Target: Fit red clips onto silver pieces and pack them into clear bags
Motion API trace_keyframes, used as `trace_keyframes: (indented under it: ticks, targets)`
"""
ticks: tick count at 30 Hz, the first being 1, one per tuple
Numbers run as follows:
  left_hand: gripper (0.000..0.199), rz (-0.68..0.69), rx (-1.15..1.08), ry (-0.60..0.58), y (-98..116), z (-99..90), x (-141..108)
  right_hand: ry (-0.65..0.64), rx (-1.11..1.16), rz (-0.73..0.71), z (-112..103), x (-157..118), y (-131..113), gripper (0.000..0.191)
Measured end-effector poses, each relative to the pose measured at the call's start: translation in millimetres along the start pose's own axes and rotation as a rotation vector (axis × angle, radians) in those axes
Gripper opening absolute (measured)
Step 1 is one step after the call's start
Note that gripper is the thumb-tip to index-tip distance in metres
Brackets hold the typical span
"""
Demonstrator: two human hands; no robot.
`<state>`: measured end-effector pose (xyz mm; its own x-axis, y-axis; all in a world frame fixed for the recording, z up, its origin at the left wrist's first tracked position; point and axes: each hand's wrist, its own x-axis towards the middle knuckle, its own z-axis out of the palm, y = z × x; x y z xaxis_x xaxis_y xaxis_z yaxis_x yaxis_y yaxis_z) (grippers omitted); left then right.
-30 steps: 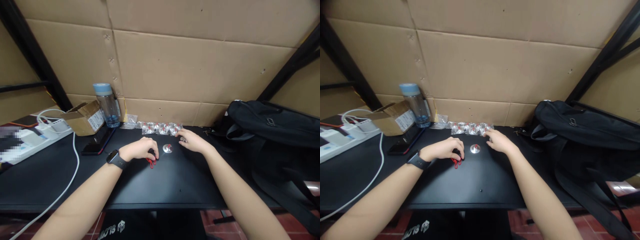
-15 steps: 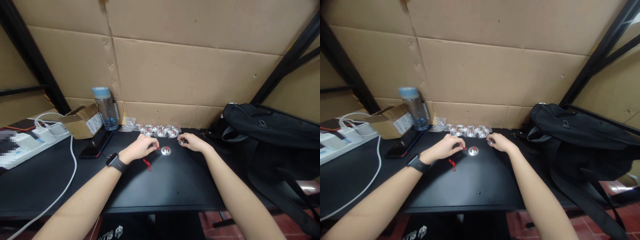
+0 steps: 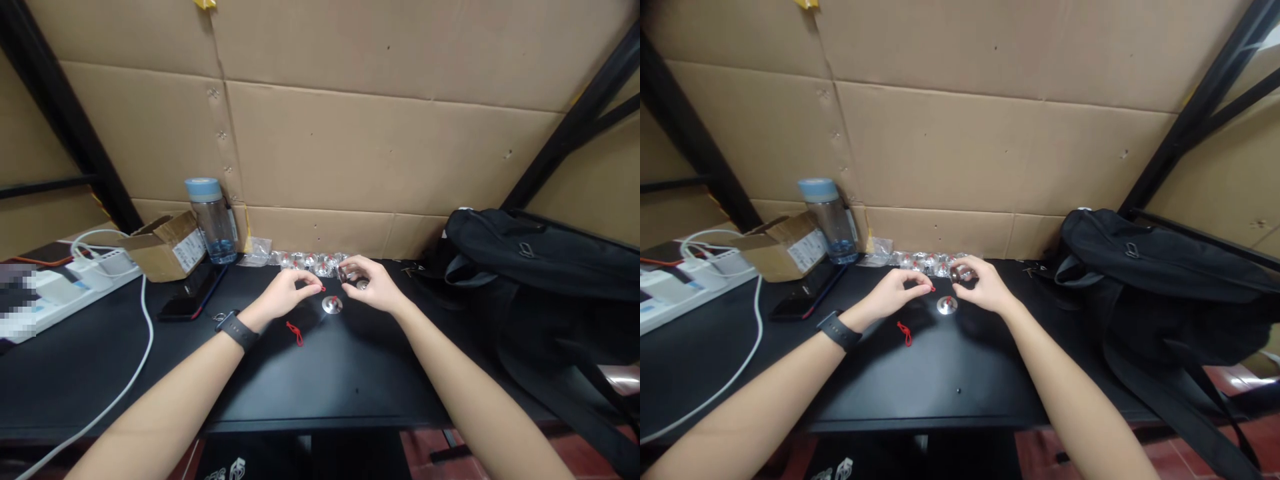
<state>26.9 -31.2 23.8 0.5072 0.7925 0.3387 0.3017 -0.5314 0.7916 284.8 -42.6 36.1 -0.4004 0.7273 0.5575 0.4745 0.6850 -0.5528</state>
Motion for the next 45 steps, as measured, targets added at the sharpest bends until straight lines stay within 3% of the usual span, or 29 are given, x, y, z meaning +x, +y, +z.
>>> trace_keyframes:
  ticks: [7,15,26,33,37,41,45]
  targets:
    - [0.028,0.057,-0.076,0.066,-2,9.1,1,0.084,0.091,-0.133,33,0,-34,0.041]
    - [0.025,0.073,-0.114,0.135,1,15.7,1,0.124,0.109,-0.155,36,-1,-36,0.036]
    - [0.018,0.069,0.038,0.208,3,14.8,-2,0.21,0.098,-0.138,46,-4,-36,0.032]
    - [0.022,0.02,-0.071,0.202,2,19.2,-2,0.228,0.082,-0.09,49,-6,-35,0.028]
    - [0.027,-0.038,-0.254,0.193,6,22.5,-1,0.191,0.055,-0.108,44,-3,-33,0.021]
    - [0.03,-0.103,-0.474,0.117,9,22.3,-1,0.103,0.02,-0.16,35,-1,-34,0.01]
    - [0.033,-0.121,-0.584,0.032,8,20.9,-3,0.108,-0.012,-0.187,31,-1,-37,0.008]
